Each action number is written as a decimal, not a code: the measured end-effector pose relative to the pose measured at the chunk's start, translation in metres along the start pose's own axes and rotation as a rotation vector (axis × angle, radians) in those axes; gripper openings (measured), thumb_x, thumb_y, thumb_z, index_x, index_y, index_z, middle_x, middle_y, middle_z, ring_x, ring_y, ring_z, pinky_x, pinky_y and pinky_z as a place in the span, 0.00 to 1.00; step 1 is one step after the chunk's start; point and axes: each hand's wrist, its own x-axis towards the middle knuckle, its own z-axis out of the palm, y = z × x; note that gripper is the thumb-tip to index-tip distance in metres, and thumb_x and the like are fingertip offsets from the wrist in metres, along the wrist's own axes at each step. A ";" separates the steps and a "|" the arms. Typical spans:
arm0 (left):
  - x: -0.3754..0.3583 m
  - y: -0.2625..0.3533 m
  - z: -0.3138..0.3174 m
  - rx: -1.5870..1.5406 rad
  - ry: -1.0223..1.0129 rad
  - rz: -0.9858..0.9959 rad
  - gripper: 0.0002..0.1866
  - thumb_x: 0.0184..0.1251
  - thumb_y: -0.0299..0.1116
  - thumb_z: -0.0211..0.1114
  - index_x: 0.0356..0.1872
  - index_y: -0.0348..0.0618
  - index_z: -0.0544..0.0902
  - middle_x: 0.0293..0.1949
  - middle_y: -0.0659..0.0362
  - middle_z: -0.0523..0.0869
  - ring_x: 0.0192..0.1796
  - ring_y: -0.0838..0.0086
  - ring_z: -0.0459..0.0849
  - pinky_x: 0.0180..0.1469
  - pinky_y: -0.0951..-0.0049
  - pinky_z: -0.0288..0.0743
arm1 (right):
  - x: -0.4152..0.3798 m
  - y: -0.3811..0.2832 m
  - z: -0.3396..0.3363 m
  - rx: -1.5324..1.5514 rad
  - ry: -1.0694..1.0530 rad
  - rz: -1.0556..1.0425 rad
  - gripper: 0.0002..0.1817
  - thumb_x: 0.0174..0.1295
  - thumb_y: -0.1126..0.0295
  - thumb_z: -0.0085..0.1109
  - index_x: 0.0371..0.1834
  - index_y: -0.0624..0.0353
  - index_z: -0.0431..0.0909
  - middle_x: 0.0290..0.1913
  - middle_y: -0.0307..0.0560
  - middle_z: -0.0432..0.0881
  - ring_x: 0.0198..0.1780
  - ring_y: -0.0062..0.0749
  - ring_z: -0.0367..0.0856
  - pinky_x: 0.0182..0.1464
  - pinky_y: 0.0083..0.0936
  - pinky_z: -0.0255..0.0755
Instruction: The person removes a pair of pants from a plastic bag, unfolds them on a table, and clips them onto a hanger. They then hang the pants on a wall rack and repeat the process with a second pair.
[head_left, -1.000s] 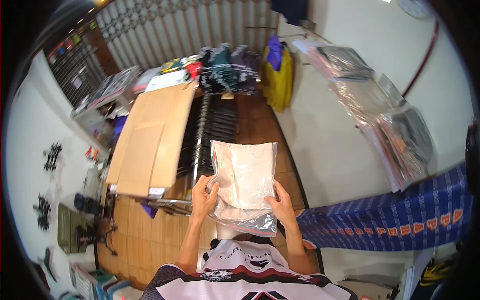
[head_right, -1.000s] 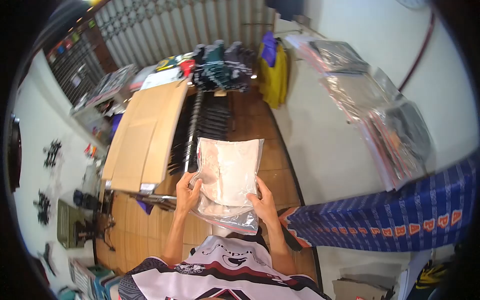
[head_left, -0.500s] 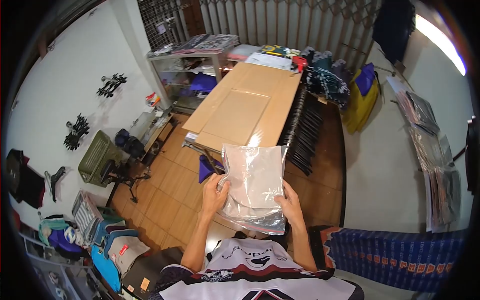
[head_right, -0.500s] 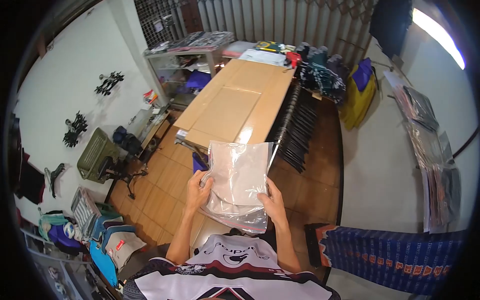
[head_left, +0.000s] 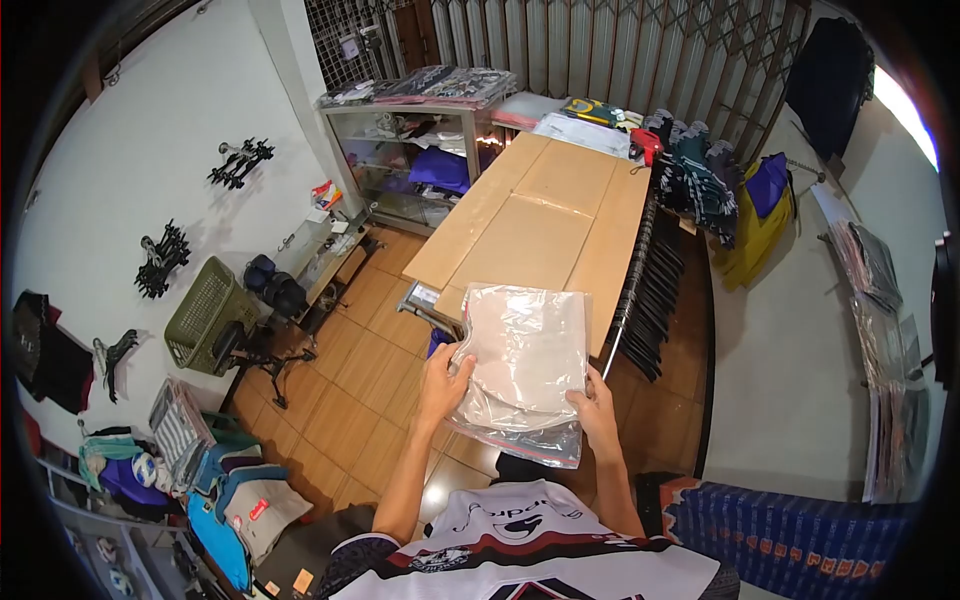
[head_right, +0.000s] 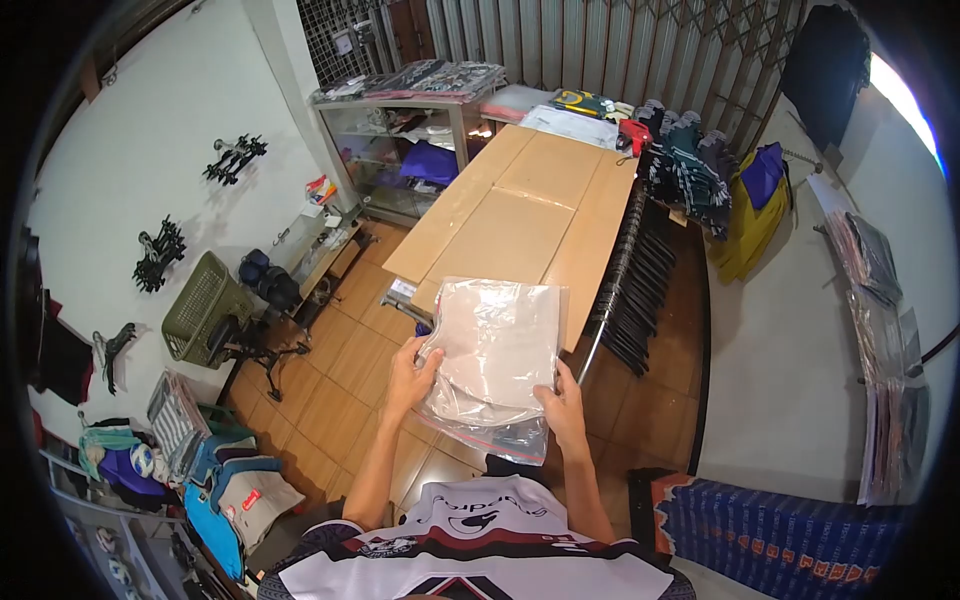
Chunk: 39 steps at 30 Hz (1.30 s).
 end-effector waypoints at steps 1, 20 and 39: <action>0.011 -0.007 0.001 0.005 -0.006 -0.019 0.17 0.70 0.36 0.69 0.52 0.33 0.86 0.42 0.45 0.87 0.44 0.51 0.87 0.48 0.58 0.78 | 0.010 0.001 0.002 -0.006 0.008 0.002 0.35 0.61 0.83 0.56 0.75 0.71 0.66 0.57 0.54 0.85 0.56 0.33 0.84 0.59 0.25 0.75; 0.233 -0.101 0.058 0.266 -0.104 -0.027 0.23 0.66 0.37 0.73 0.58 0.37 0.81 0.49 0.38 0.88 0.53 0.40 0.86 0.55 0.48 0.78 | 0.205 0.021 0.039 -0.733 0.382 -0.237 0.38 0.60 0.70 0.68 0.74 0.68 0.67 0.56 0.69 0.85 0.55 0.60 0.85 0.59 0.44 0.77; 0.347 -0.145 0.082 0.180 -0.223 0.124 0.29 0.67 0.44 0.72 0.60 0.32 0.79 0.51 0.36 0.88 0.55 0.40 0.85 0.58 0.50 0.77 | 0.268 0.005 0.075 -0.754 0.681 -0.066 0.35 0.59 0.63 0.73 0.70 0.59 0.74 0.52 0.63 0.87 0.56 0.53 0.87 0.57 0.42 0.78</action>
